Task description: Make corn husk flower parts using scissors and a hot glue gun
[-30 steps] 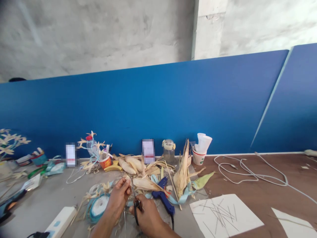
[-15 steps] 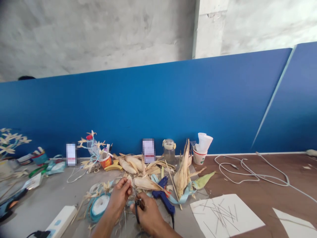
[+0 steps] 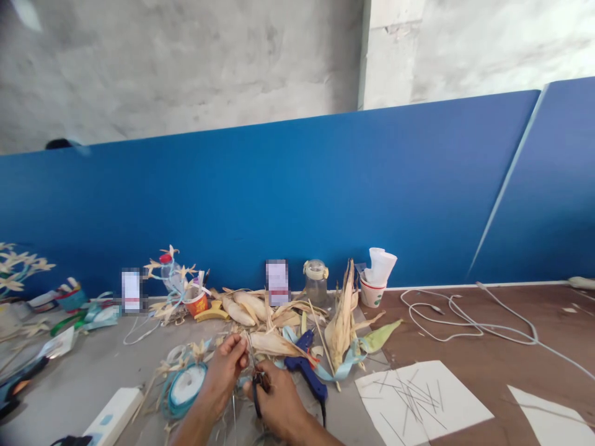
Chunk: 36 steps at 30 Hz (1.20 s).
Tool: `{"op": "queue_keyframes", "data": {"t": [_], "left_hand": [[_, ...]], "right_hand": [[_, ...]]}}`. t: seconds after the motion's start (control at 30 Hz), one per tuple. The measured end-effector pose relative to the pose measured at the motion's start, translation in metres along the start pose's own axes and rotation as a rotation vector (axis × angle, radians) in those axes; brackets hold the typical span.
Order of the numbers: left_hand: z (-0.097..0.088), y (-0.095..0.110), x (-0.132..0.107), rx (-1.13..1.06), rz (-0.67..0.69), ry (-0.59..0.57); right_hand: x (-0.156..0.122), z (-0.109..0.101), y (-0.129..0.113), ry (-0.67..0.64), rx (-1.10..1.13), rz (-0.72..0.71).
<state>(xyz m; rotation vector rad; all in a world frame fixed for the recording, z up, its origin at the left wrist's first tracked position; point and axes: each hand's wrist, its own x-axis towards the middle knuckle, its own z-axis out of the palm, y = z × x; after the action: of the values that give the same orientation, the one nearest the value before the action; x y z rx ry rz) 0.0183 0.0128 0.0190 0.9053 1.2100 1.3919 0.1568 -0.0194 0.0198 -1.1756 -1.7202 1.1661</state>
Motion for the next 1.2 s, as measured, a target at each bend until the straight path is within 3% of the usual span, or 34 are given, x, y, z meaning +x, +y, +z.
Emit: {"op": "queue_keyframes", "data": {"t": [0.77, 1.2], "left_hand": [[0.000, 0.008, -0.002, -0.078, -0.006, -0.044], [0.000, 0.017, -0.006, 0.065, -0.042, -0.109]], "right_hand": [[0.001, 0.001, 0.007, -0.018, -0.037, -0.032], [0.001, -0.005, -0.001, -0.017, -0.020, -0.008]]}}
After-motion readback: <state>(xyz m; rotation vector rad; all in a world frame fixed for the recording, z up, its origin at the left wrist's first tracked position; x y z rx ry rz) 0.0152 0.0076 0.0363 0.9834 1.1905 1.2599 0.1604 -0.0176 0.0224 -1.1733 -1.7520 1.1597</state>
